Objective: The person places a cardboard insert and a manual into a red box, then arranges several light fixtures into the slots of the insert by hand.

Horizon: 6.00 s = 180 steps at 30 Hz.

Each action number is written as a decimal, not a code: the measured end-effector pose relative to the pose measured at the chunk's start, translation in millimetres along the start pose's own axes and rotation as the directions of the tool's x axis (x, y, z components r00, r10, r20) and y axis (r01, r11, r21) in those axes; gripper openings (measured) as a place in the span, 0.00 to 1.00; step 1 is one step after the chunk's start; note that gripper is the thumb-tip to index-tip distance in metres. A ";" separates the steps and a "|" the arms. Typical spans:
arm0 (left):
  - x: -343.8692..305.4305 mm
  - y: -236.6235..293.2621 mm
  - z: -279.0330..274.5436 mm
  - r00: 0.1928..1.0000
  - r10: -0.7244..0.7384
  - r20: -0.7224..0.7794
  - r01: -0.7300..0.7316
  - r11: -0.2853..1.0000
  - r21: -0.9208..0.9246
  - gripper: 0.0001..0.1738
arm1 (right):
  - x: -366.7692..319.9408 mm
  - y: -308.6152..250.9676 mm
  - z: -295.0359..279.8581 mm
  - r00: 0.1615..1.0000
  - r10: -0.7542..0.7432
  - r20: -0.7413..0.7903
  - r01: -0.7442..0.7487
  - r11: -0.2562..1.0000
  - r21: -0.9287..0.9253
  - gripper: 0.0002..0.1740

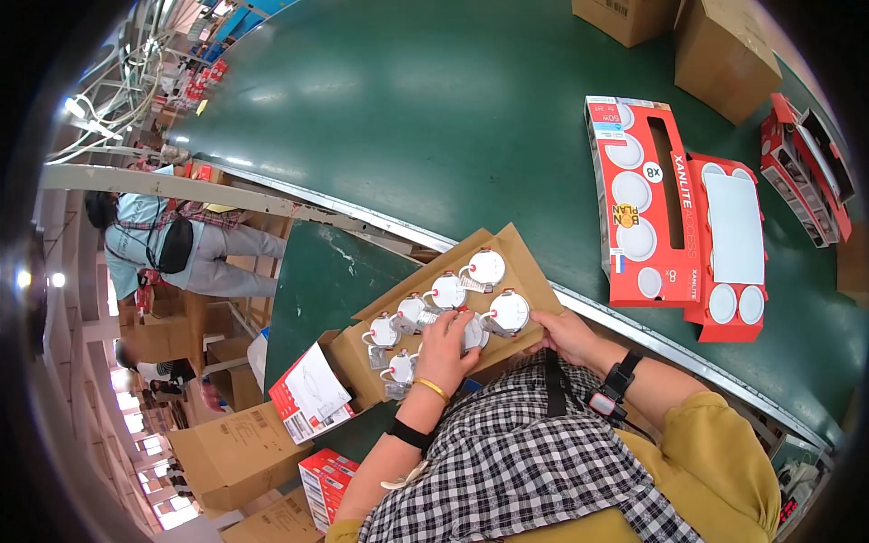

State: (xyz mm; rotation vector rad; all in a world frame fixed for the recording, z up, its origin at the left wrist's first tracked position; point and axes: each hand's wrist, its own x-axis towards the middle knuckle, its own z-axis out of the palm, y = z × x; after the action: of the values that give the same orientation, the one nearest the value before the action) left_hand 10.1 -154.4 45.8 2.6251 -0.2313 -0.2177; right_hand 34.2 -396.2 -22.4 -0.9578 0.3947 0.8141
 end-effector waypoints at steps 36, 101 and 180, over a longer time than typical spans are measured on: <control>-18.1 -12.7 26.2 0.981 0.179 -0.079 -0.180 0.984 -0.005 0.41 | 5.0 5.2 -17.6 0.997 -0.075 0.026 0.078 0.984 -0.162 0.20; -20.8 -4.4 -20.0 0.964 0.260 0.049 -0.251 0.956 -0.152 0.41 | -39.9 -25.6 12.4 0.995 -0.092 -0.044 0.086 0.990 -0.109 0.19; -131.1 -15.8 60.5 0.800 -0.552 0.237 0.040 -0.345 -0.938 0.21 | -13.8 -45.9 164.9 0.577 0.499 0.647 0.771 -0.595 -0.228 0.21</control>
State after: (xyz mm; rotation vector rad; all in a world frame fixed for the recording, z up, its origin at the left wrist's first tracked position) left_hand -127.3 -142.1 0.3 0.7791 0.6601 -0.0354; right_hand 52.5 -277.9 100.7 -2.1929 -2.1827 0.6450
